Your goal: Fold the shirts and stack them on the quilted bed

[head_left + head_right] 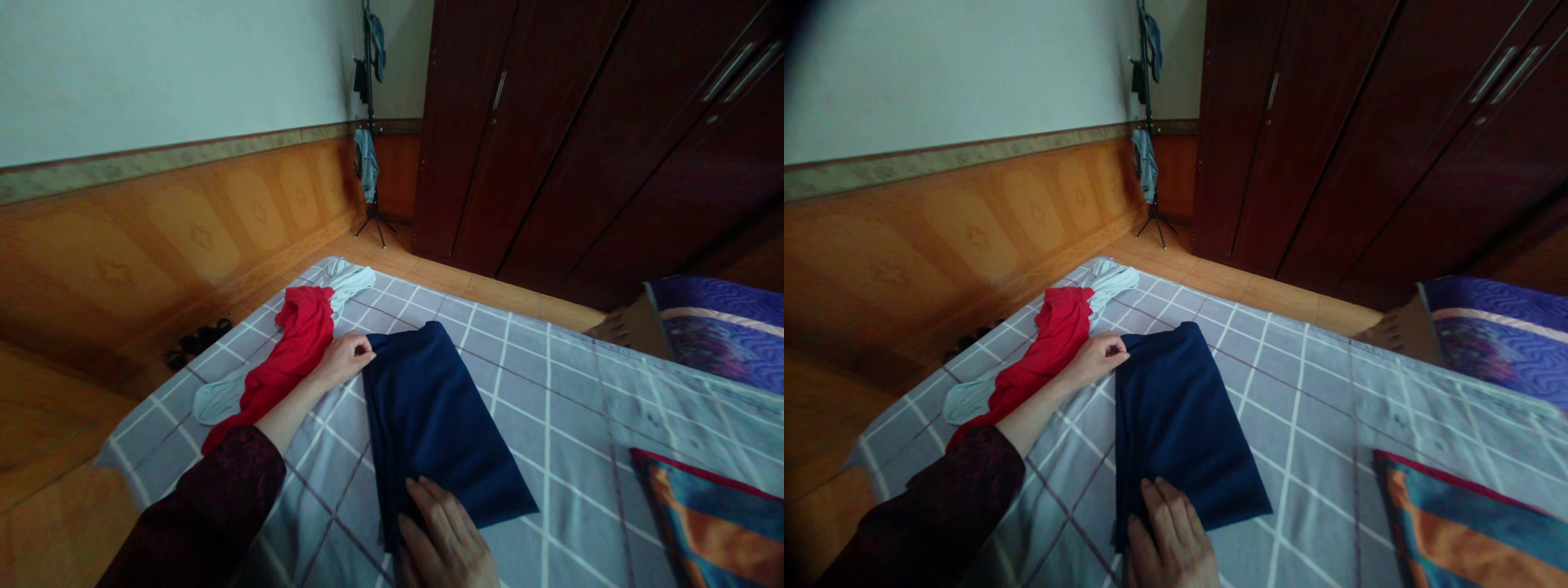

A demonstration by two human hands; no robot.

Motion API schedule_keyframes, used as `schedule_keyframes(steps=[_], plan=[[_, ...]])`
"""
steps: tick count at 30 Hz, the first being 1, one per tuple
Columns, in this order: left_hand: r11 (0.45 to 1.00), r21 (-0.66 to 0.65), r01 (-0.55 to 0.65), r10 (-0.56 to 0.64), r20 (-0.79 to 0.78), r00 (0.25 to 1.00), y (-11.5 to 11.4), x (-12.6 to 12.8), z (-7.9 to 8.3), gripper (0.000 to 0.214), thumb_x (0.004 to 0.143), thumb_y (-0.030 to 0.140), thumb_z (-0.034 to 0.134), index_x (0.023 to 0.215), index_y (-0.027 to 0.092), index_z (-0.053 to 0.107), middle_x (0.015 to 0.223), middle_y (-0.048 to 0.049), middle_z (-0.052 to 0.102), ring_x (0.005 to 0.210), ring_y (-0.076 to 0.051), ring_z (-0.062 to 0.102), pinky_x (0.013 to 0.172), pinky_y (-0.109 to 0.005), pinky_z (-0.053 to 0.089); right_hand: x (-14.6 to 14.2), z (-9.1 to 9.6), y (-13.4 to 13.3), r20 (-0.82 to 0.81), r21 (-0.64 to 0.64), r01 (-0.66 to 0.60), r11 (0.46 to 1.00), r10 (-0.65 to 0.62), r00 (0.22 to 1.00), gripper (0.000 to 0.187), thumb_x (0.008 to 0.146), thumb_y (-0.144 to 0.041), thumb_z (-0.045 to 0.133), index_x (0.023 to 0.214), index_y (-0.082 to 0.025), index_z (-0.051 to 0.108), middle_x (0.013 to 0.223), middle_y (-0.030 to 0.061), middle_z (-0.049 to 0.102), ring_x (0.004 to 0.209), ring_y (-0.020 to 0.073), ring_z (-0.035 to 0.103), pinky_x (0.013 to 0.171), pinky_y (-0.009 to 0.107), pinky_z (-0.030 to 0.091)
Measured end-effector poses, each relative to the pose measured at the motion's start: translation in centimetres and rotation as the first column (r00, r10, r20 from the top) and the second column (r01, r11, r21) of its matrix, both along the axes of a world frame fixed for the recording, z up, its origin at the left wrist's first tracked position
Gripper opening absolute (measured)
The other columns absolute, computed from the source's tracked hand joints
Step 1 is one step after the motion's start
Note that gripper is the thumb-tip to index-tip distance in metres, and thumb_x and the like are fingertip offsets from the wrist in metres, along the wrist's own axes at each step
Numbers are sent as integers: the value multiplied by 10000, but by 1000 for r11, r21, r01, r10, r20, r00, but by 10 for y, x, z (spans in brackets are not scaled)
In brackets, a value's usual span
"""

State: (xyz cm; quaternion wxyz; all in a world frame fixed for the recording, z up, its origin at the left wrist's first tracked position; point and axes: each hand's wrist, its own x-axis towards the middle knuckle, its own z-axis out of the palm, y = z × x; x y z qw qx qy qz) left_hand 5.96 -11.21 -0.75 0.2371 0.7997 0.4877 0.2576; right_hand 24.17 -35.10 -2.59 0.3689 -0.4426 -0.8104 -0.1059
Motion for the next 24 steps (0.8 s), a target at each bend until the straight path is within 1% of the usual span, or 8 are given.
schedule_keyframes(steps=[4, 6, 10, 15, 18, 21, 24], plan=[[999, -13, -40, 40, 5, 999, 7, -7, 0, 146, 825, 264, 494, 720, 181, 551, 624, 38, 573, 561, -110, 559, 552, -199, 402, 2, -1, 1, 39, 12, -25, 1000, 25, 999, 201, 829, -124, 474, 917, -196, 640, 1066, 79, 663, 1044, 194, 602, 824, 297, 532], [998, -7, -68, 68, -12, 998, 10, -10, -2, 153, 836, 262, 475, 719, 185, 536, 583, 48, 553, 516, -107, 540, 524, -198, 383, 1, -2, 1, 44, 8, -21, 1000, 21, 999, 199, 831, -120, 484, 926, -197, 642, 1086, 81, 657, 1075, 199, 588, 838, 302, 529], [994, 49, -98, 101, -64, 993, 10, -10, -5, 114, 805, 220, 522, 697, 192, 546, 619, 34, 580, 583, -122, 545, 566, -211, 371, -1, -6, -1, 80, 34, -33, 999, 30, 996, 181, 845, -138, 514, 958, -206, 639, 1123, 67, 651, 1118, 204, 566, 881, 314, 514], [990, 101, -101, 114, -131, 985, 8, -6, -8, 81, 817, 196, 530, 745, 200, 565, 696, 17, 610, 649, -138, 563, 619, -231, 389, -9, -14, -2, 161, 34, -109, 993, 102, 982, 160, 864, -179, 541, 988, -217, 635, 1119, 32, 662, 1117, 214, 568, 969, 380, 463], [988, 121, -95, 116, -176, 978, 9, -7, -13, 64, 811, 181, 549, 757, 204, 573, 731, 9, 615, 683, -149, 573, 646, -243, 408, -17, -18, -2, 75, 45, -98, 994, 94, 993, 120, 875, -216, 543, 936, -224, 646, 1032, 8, 692, 1078, 207, 589, 1015, 406, 416], [984, 144, -102, 130, -202, 971, 8, -8, -11, 41, 813, 179, 559, 796, 205, 585, 770, -1, 619, 715, -160, 591, 663, -255, 435, -17, -11, -2, -10, 66, -113, 991, 114, 993, 124, 891, -231, 527, 897, -239, 651, 951, -23, 708, 985, 160, 625, 1018, 365, 410], [974, 189, -124, 162, -204, 965, -4, -2, 2, 119, 838, 177, 534, 937, 209, 591, 940, -33, 618, 828, -176, 607, 722, -278, 463, -7, 9, -4, 52, 27, -171, 985, 169, 984, 162, 890, -219, 517, 985, -232, 647, 1009, -10, 702, 969, 142, 628, 957, 314, 460]])
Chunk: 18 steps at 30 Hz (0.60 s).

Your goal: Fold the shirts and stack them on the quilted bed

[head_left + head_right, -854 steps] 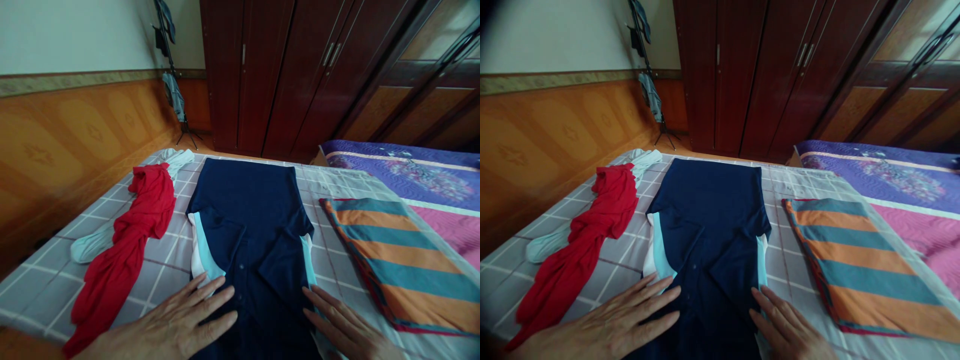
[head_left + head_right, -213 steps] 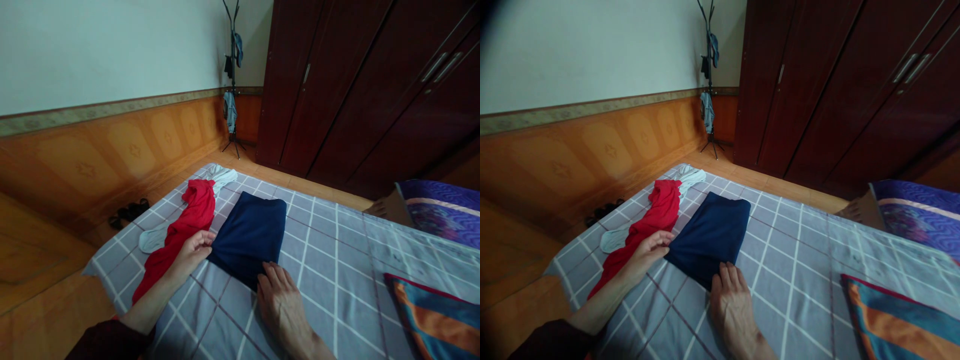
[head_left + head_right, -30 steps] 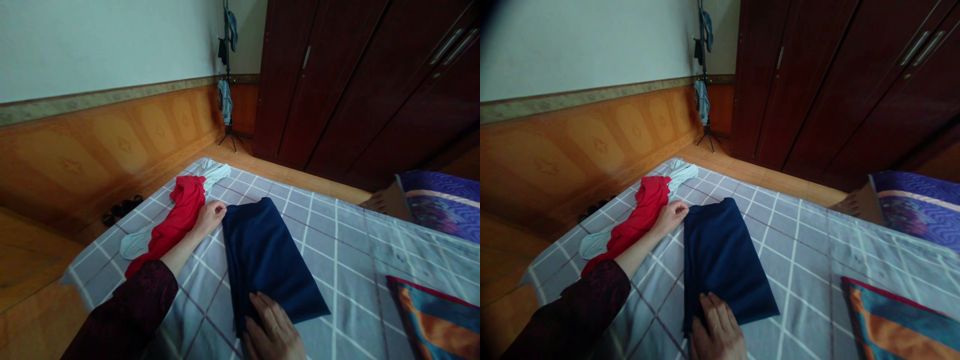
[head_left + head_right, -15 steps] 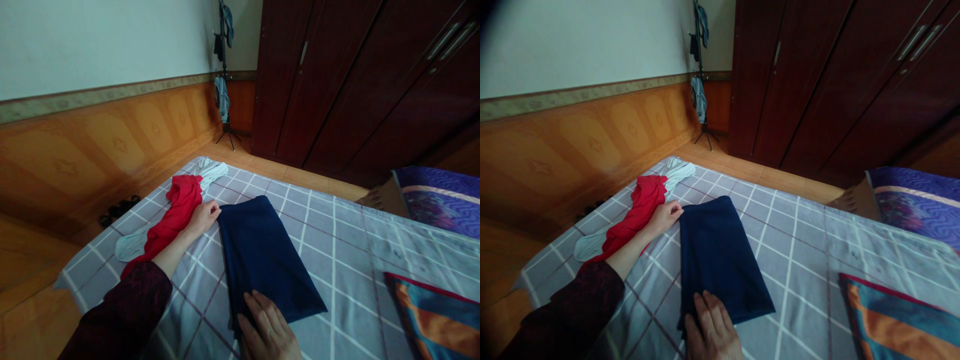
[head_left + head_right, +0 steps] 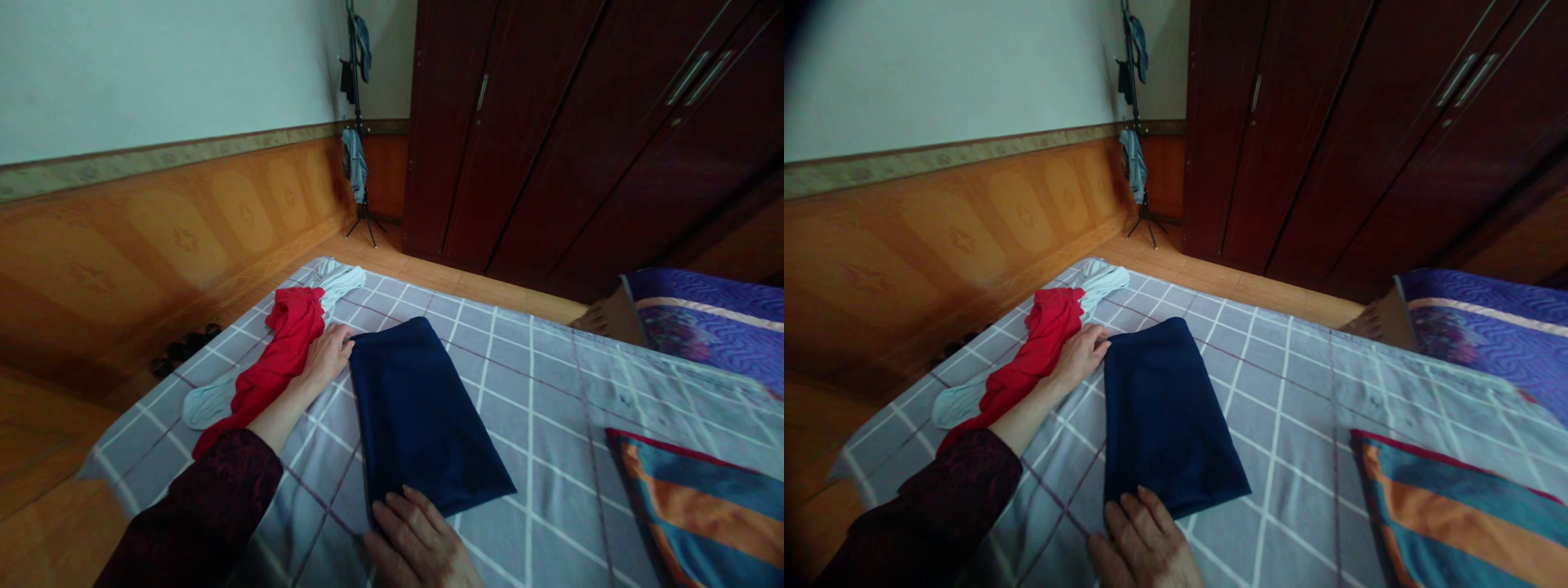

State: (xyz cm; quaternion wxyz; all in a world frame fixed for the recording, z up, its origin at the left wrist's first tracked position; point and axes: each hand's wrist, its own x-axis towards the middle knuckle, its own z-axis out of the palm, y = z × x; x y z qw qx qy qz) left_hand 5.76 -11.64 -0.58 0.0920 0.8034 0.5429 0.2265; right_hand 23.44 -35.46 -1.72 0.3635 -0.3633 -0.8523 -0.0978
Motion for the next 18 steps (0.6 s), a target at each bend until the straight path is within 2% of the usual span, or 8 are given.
schedule_keyframes(steps=[2, 4, 7, 9, 11, 14, 16, 18], plan=[[997, 63, 53, -53, 11, 999, -15, 10, 12, 184, 870, 187, 499, 1035, 221, 572, 1046, -41, 595, 931, -180, 594, 802, -293, 468, 8, 13, -2, 35, -31, 30, 999, -29, 999, 218, 871, -233, 529, 1059, -207, 635, 1099, 39, 677, 1045, 181, 603, 919, 326, 484], [969, 132, 209, -210, -4, 978, -32, 23, 21, 211, 898, 220, 481, 1094, 229, 557, 1106, -40, 582, 1026, -182, 565, 899, -314, 447, 13, 18, -4, 29, -81, 119, 990, -117, 993, 268, 856, -259, 539, 1098, -182, 625, 1147, 87, 654, 1084, 219, 583, 899, 347, 490], [887, 128, 444, -429, -128, 894, -51, 39, 21, 259, 897, 291, 518, 1143, 221, 557, 1203, -59, 561, 1111, -214, 529, 957, -365, 426, 10, 9, -9, 49, -172, 177, 969, -171, 984, 253, 859, -281, 533, 1079, -201, 629, 1155, 81, 650, 1049, 219, 595, 885, 345, 487], [876, 68, 478, -456, -210, 865, -55, 43, 16, 280, 882, 312, 546, 1141, 208, 573, 1230, -77, 554, 1107, -234, 538, 933, -381, 447, 5, 1, -10, 64, -168, 129, 977, -119, 991, 220, 863, -299, 527, 1038, -218, 631, 1128, 53, 664, 1008, 209, 605, 869, 341, 488], [893, 43, 449, -428, -234, 873, -54, 44, 15, 270, 886, 304, 540, 1129, 197, 586, 1204, -82, 571, 1083, -230, 557, 921, -375, 459, 2, -3, -10, 69, -138, 69, 988, -60, 996, 205, 873, -316, 513, 1010, -217, 629, 1105, 45, 674, 985, 205, 608, 856, 336, 490], [894, 66, 443, -422, -208, 882, -55, 52, 26, 286, 913, 310, 495, 1161, 190, 571, 1197, -77, 585, 1096, -211, 555, 950, -361, 442, 5, 5, -8, 107, -191, 29, 981, -9, 994, 244, 884, -314, 501, 1068, -203, 616, 1193, 68, 631, 1101, 218, 556, 926, 348, 456], [863, 80, 499, -475, -206, 855, -59, 66, 34, 329, 929, 343, 464, 1208, 188, 545, 1264, -79, 560, 1171, -209, 510, 999, -362, 406, 9, 10, -6, 130, -277, 59, 959, -24, 991, 351, 881, -343, 505, 1189, -189, 570, 1312, 100, 544, 1242, 251, 448, 1009, 402, 392], [804, 71, 591, -561, -239, 792, -63, 86, 35, 409, 933, 397, 442, 1285, 193, 486, 1369, -77, 486, 1287, -216, 403, 1067, -391, 332, 13, 10, -4, 159, -358, 105, 928, -50, 986, 519, 874, -422, 503, 1326, -169, 467, 1411, 134, 425, 1326, 295, 330, 1049, 469, 333]])
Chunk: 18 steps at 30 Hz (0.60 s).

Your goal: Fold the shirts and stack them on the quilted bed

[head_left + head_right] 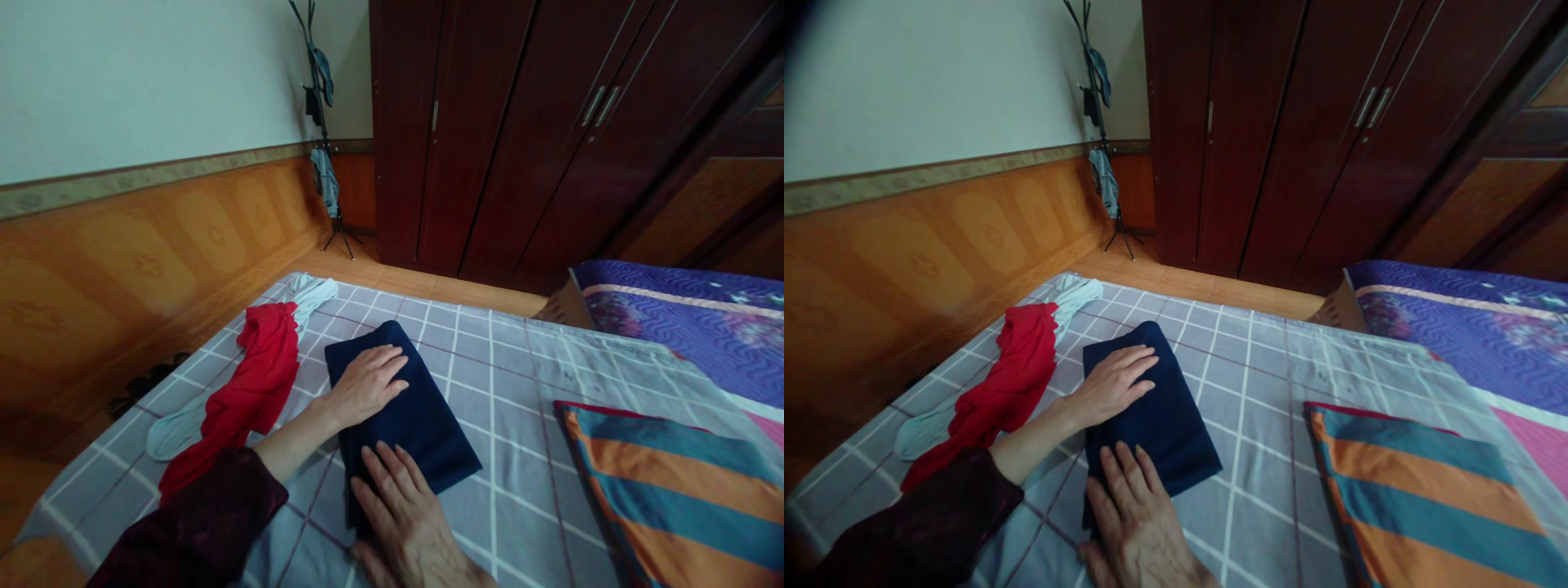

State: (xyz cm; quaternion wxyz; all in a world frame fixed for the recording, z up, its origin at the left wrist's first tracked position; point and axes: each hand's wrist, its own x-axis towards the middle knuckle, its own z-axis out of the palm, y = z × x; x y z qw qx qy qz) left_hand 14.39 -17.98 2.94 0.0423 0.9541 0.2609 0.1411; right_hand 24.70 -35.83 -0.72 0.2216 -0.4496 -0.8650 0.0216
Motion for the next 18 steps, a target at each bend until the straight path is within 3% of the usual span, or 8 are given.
schedule_keyframes(steps=[2, 4, 7, 10, 14, 18], plan=[[996, 8, 93, -93, -55, 994, -1, 19, -8, 535, 919, 486, 428, 1367, 196, 393, 1458, -78, 378, 1378, -236, 251, 1122, -453, 218, 2, -5, 2, 45, -80, 16, 997, -12, 999, 681, 858, -511, 492, 1419, -158, 337, 1474, 151, 307, 1360, 334, 245, 1058, 513, 301], [994, -6, 108, -108, -105, 989, 4, 32, -21, 641, 897, 569, 399, 1419, 207, 309, 1502, -82, 294, 1411, -261, 139, 1133, -517, 117, 2, -13, 2, 89, -106, 16, 994, -6, 996, 763, 842, -565, 486, 1451, -159, 268, 1494, 149, 254, 1364, 357, 218, 1060, 528, 287], [998, -58, 32, -40, -139, 989, 20, 37, -38, 692, 890, 620, 341, 1454, 234, 234, 1525, -85, 230, 1416, -292, 83, 1116, -568, 76, 0, -22, 3, 118, 16, 37, 999, -39, 992, 783, 829, -625, 459, 1437, -158, 302, 1470, 153, 314, 1335, 360, 285, 1041, 508, 318], [996, -83, -13, 3, -126, 992, 39, 35, -44, 717, 874, 649, 334, 1463, 259, 212, 1540, -86, 174, 1415, -312, 61, 1100, -595, 86, -2, -29, 4, 116, 202, 78, 976, -103, 988, 793, 805, -697, 421, 1405, -182, 359, 1419, 158, 405, 1274, 356, 388, 992, 495, 373], [988, -139, -74, 55, -133, 990, 63, 36, -43, 691, 879, 644, 331, 1454, 273, 241, 1529, -93, 213, 1407, -314, 125, 1086, -588, 151, -7, -36, 8, 111, 332, 126, 935, -171, 979, 631, 831, -589, 507, 1355, -250, 412, 1370, 149, 469, 1219, 330, 464, 952, 491, 409], [982, -159, -106, 91, -102, 991, 77, 40, -45, 627, 912, 598, 305, 1445, 269, 272, 1511, -84, 267, 1389, -299, 209, 1090, -542, 196, -18, -46, 14, -21, 461, 261, 848, -283, 959, 421, 834, -397, 609, 1240, -339, 512, 1270, 62, 575, 1139, 279, 550, 898, 437, 476]])
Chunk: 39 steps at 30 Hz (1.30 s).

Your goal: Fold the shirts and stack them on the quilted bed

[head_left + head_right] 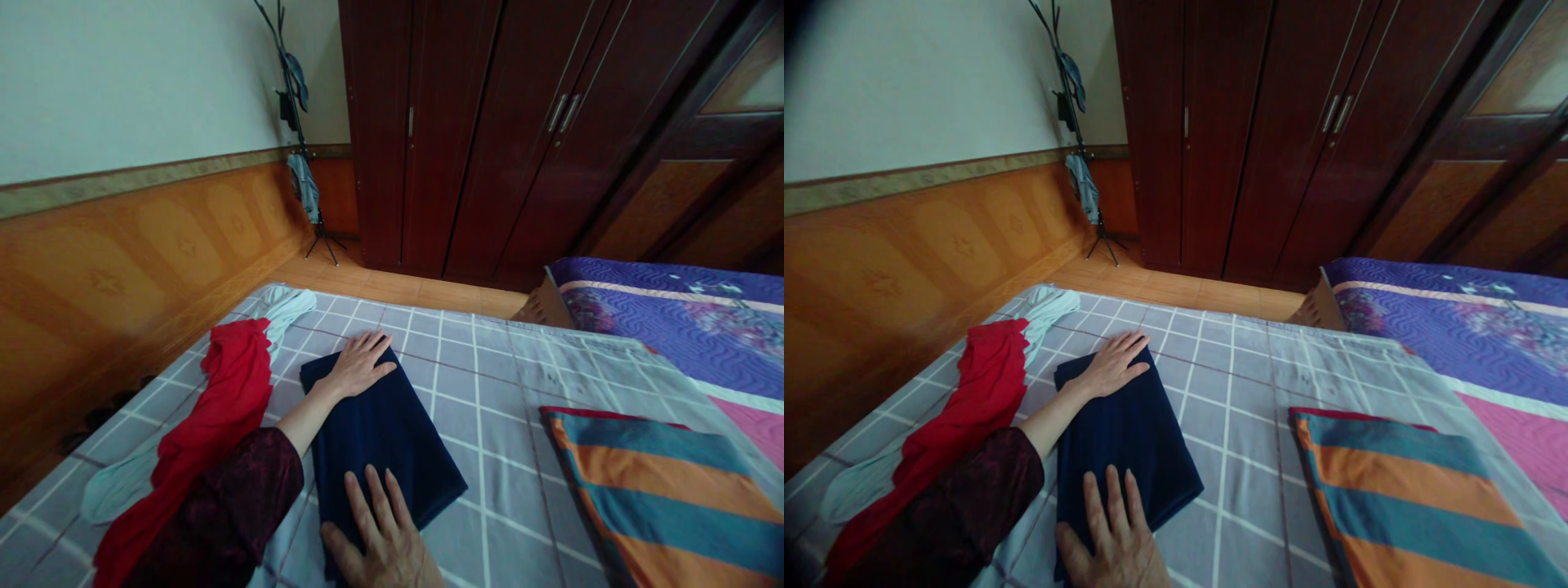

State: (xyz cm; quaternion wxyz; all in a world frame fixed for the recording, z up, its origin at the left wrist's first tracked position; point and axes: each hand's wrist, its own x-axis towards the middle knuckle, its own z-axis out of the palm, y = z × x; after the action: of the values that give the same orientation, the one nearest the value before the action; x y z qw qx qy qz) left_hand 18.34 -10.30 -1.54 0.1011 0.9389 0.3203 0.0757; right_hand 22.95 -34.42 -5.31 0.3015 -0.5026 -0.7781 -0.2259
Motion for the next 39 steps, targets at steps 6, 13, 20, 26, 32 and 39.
schedule_keyframes(steps=[6, 13, 20, 26, 32, 39], plan=[[1000, 13, -2, 2, 29, 1000, 5, -1, -5, 602, 927, 576, 286, 1427, 243, 321, 1496, -64, 309, 1377, -275, 252, 1101, -493, 207, -9, -22, 1, -89, 2, 50, 999, -49, 995, 385, 821, -437, 614, 1194, -365, 554, 1297, -4, 563, 1126, 255, 568, 890, 399, 513], [1000, 31, 5, -6, 39, 999, 5, -2, -5, 583, 931, 555, 302, 1427, 248, 318, 1499, -55, 304, 1378, -265, 250, 1107, -473, 201, 37, 20, 6, 1, -115, 47, 992, -48, 999, 589, 835, -528, 547, 1316, -195, 482, 1343, 151, 502, 1241, 326, 454, 898, 450, 501], [1000, 16, -9, 8, 34, 999, 9, -4, -8, 585, 932, 558, 291, 1421, 239, 327, 1494, -68, 315, 1380, -269, 246, 1105, -483, 209, 56, 19, 10, 83, -197, 347, 917, -337, 938, 787, 764, -612, 554, 1288, -29, 485, 1331, 282, 458, 1239, 453, 398, 846, 563, 494], [987, 109, -116, 115, 17, 993, 1, -4, 5, 611, 917, 530, 380, 1419, 186, 326, 1491, -140, 296, 1388, -314, 207, 1099, -558, 164, 52, 13, 6, 72, -194, 378, 905, -371, 926, 796, 781, -601, 532, 1299, -2, 454, 1352, 297, 423, 1277, 450, 343, 876, 563, 469], [940, 69, 335, -339, 56, 939, -64, 21, 28, 531, 949, 397, 366, 1449, 268, 241, 1520, -41, 250, 1414, -224, 142, 1141, -499, 120, 50, 10, 5, 63, -185, 365, 913, -359, 931, 783, 757, -557, 576, 1275, 19, 458, 1327, 305, 447, 1274, 422, 368, 893, 512, 465], [898, -49, 438, -436, 39, 899, -75, 28, 11, 454, 968, 393, 296, 1395, 257, 373, 1475, -30, 354, 1393, -211, 222, 1148, -460, 142, 51, 2, 6, 55, -149, 345, 927, -340, 939, 754, 743, -548, 579, 1255, -1, 486, 1305, 270, 491, 1285, 401, 361, 904, 467, 453]])
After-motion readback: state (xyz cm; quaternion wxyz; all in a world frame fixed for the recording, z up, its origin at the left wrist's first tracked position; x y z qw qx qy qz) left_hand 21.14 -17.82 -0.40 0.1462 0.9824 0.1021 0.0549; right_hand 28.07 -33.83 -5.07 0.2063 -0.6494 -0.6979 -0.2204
